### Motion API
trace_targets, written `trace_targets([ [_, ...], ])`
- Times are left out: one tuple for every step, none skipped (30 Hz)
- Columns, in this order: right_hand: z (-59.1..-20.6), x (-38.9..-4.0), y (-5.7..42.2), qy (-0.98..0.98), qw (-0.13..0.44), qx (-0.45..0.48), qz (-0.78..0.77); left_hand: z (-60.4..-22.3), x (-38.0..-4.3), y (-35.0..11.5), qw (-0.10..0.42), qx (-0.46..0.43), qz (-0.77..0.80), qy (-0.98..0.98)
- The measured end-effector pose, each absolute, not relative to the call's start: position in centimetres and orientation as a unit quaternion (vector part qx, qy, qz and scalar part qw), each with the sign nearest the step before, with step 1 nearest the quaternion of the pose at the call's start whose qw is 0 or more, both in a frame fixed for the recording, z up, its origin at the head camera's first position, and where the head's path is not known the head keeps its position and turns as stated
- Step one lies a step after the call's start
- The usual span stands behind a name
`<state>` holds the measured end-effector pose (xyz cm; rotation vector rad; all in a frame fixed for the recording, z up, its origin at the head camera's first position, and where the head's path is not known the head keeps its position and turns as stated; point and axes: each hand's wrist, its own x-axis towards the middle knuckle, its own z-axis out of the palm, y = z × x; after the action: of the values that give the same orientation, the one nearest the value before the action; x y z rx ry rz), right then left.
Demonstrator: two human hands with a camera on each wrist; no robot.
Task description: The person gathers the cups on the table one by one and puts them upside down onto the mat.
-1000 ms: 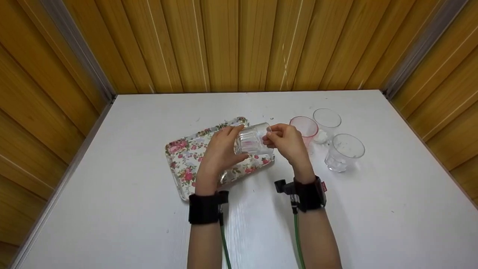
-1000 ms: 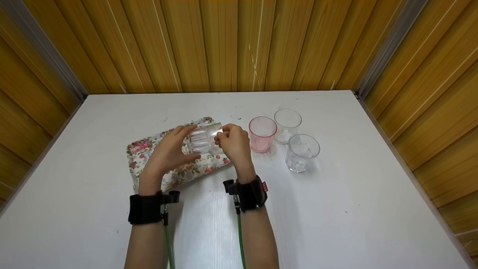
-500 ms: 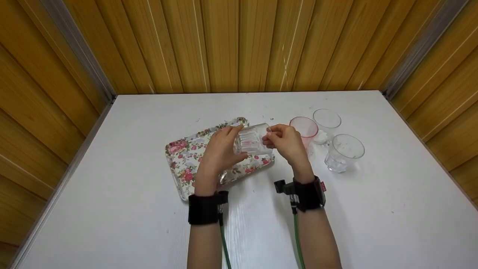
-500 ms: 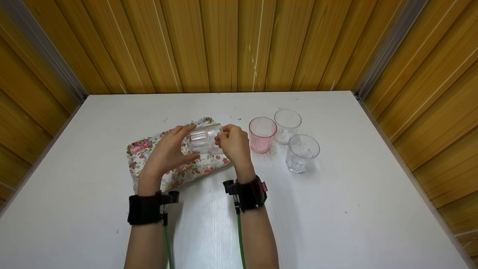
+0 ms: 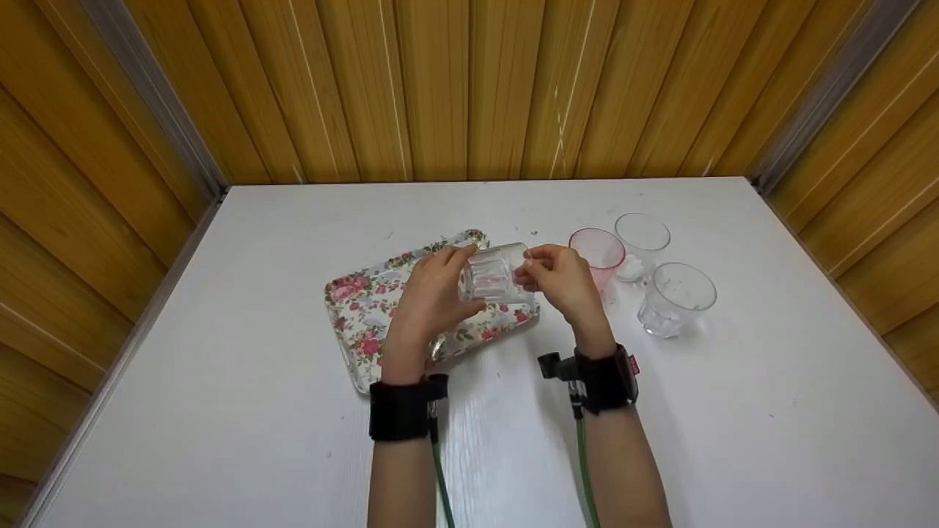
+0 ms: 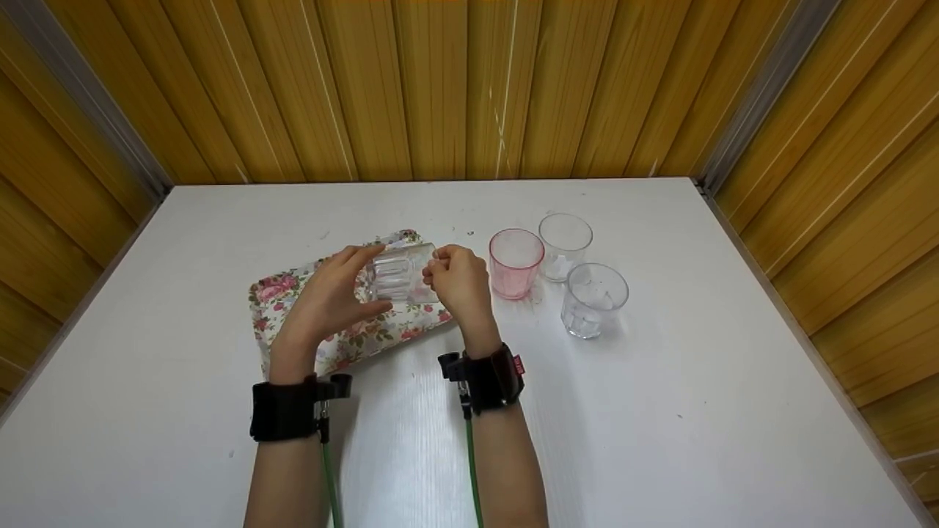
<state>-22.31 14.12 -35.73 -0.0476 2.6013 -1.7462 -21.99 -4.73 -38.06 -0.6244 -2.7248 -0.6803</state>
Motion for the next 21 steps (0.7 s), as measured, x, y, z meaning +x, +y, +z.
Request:
trace_targets([
  [-35.73, -22.31, 14.14, 0.831, 0.005, -0.014, -0.557, -38.07, -22.00, -4.73, 0.130, -0.215, -0.236, -0.939],
  [-35.74, -22.31, 14.16, 0.831, 0.006, -0.013, -0.556, -38.07, -21.98, -4.74, 0.129, -0.216, -0.236, -0.938],
  [-35.76, -22.33, 14.19, 0.832, 0.006, -0.013, -0.555, -38.06, -21.95, -4.76, 0.128, -0.217, -0.237, -0.938],
  [-35.77, -22.34, 14.20, 0.833, 0.007, -0.012, -0.554, -38.07, -21.92, -4.78, 0.129, -0.218, -0.238, -0.938],
  [-35.79, -22.36, 14.19, 0.833, 0.008, -0.010, -0.553, -38.07, -21.89, -4.81, 0.130, -0.220, -0.238, -0.937],
  [-35.81, -22.38, 14.19, 0.833, 0.009, -0.009, -0.553, -38.07, -21.87, -4.84, 0.132, -0.220, -0.237, -0.937],
  [-35.84, -22.41, 14.18, 0.833, 0.010, -0.009, -0.553, -38.07, -21.86, -4.87, 0.136, -0.222, -0.236, -0.936],
  [-35.85, -22.44, 14.17, 0.834, 0.010, -0.010, -0.552, -38.06, -21.84, -4.90, 0.139, -0.224, -0.234, -0.936],
  [-35.87, -22.47, 14.16, 0.835, 0.010, -0.010, -0.551, -38.05, -21.83, -4.93, 0.142, -0.225, -0.233, -0.935],
  [-35.88, -22.48, 14.13, 0.835, 0.011, -0.008, -0.550, -38.03, -21.82, -4.95, 0.145, -0.227, -0.232, -0.935],
  [-35.90, -22.50, 14.12, 0.836, 0.012, -0.008, -0.549, -38.03, -21.83, -4.96, 0.147, -0.228, -0.231, -0.934],
  [-35.90, -22.52, 14.10, 0.836, 0.012, -0.007, -0.548, -38.02, -21.84, -4.97, 0.148, -0.230, -0.229, -0.934],
  [-35.91, -22.54, 14.09, 0.837, 0.012, -0.006, -0.547, -38.01, -21.85, -4.98, 0.149, -0.231, -0.229, -0.934],
  [-35.92, -22.56, 14.09, 0.838, 0.012, -0.005, -0.545, -38.00, -21.84, -4.98, 0.149, -0.231, -0.229, -0.934],
  [-35.92, -22.57, 14.08, 0.839, 0.012, -0.004, -0.544, -37.98, -21.84, -4.99, 0.149, -0.231, -0.229, -0.934],
  [-35.93, -22.58, 14.07, 0.839, 0.012, -0.005, -0.543, -37.98, -21.83, -4.99, 0.150, -0.232, -0.229, -0.933],
  [-35.94, -22.58, 14.08, 0.840, 0.012, -0.005, -0.543, -37.96, -21.81, -5.00, 0.150, -0.231, -0.229, -0.934],
  [-35.94, -22.59, 14.08, 0.840, 0.012, -0.005, -0.543, -37.93, -21.78, -5.01, 0.151, -0.231, -0.228, -0.934],
  [-35.95, -22.59, 14.09, 0.841, 0.011, -0.006, -0.542, -37.90, -21.75, -5.02, 0.151, -0.232, -0.228, -0.933],
  [-35.97, -22.59, 14.09, 0.842, 0.011, -0.007, -0.540, -37.88, -21.72, -5.02, 0.152, -0.232, -0.228, -0.933],
  [-35.97, -22.59, 14.09, 0.842, 0.010, -0.007, -0.539, -37.87, -21.70, -5.03, 0.152, -0.232, -0.227, -0.933],
])
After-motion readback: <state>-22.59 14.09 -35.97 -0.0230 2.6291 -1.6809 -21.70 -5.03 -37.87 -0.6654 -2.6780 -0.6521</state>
